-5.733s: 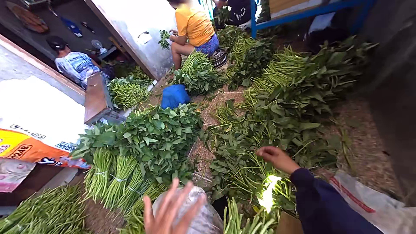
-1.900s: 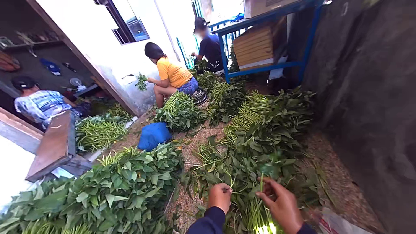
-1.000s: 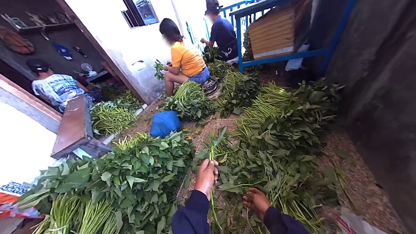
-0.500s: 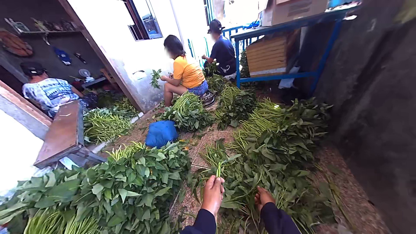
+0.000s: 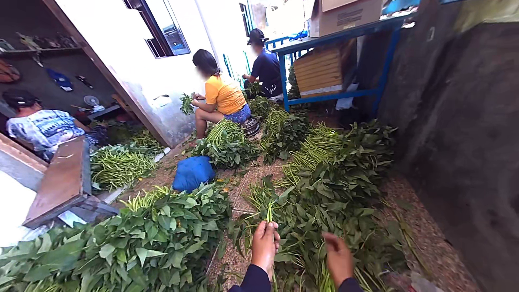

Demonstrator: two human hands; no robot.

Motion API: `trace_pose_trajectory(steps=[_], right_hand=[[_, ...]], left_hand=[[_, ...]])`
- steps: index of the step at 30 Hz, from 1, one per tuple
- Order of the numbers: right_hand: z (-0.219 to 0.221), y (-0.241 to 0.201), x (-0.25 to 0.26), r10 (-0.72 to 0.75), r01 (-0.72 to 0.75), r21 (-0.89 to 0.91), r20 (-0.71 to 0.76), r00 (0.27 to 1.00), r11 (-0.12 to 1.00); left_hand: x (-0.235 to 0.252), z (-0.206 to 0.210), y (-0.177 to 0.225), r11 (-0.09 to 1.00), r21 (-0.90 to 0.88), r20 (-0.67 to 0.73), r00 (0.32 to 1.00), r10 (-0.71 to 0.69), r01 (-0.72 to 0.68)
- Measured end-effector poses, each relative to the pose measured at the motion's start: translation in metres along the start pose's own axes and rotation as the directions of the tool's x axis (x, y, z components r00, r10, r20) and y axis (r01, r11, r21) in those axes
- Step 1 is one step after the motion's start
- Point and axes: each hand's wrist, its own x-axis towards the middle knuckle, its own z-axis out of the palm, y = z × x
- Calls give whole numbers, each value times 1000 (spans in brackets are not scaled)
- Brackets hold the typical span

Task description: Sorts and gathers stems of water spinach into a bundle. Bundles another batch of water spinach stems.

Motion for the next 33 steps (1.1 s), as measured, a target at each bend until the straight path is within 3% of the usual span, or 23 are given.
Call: trace_pose_trajectory(steps=[2,3,5,8,12,17,24,27,33], right_hand=[[45,16,-10,168,-194,75,264,950,978],[68,26,-6,283,-342,168,296,912,925],[99,36,12,459,-498,410,196,866,764],[114,32,38,574,-519,589,112,811,619],[108,25,55,570,-560,546,174,803,623],[106,24,67,620,-653,572,293,728,497],[107,32,79,630,-596,688,255,733,415],[103,28,84,636,-580,682,216,741,445],[73,-5,49,406,-409,525,128,905,746]], left_hand=[[-1,0,2,1000,-14,4,1000,-1,1],[-1,-1,1,1000,-21,4,1000,-5,5],[-1,-3,0,999,-36,8,1000,-15,16],[-1,-9,-1,999,-38,24,999,-21,22],[1,-18,-1,998,-64,35,999,-26,28],[-2,-11,-1,991,-115,52,997,-57,63],[-7,-9,-2,994,-102,93,995,-26,35],[-5,-10,-3,991,-126,87,996,-25,36],[-3,-10,-6,993,-116,65,998,-16,24]])
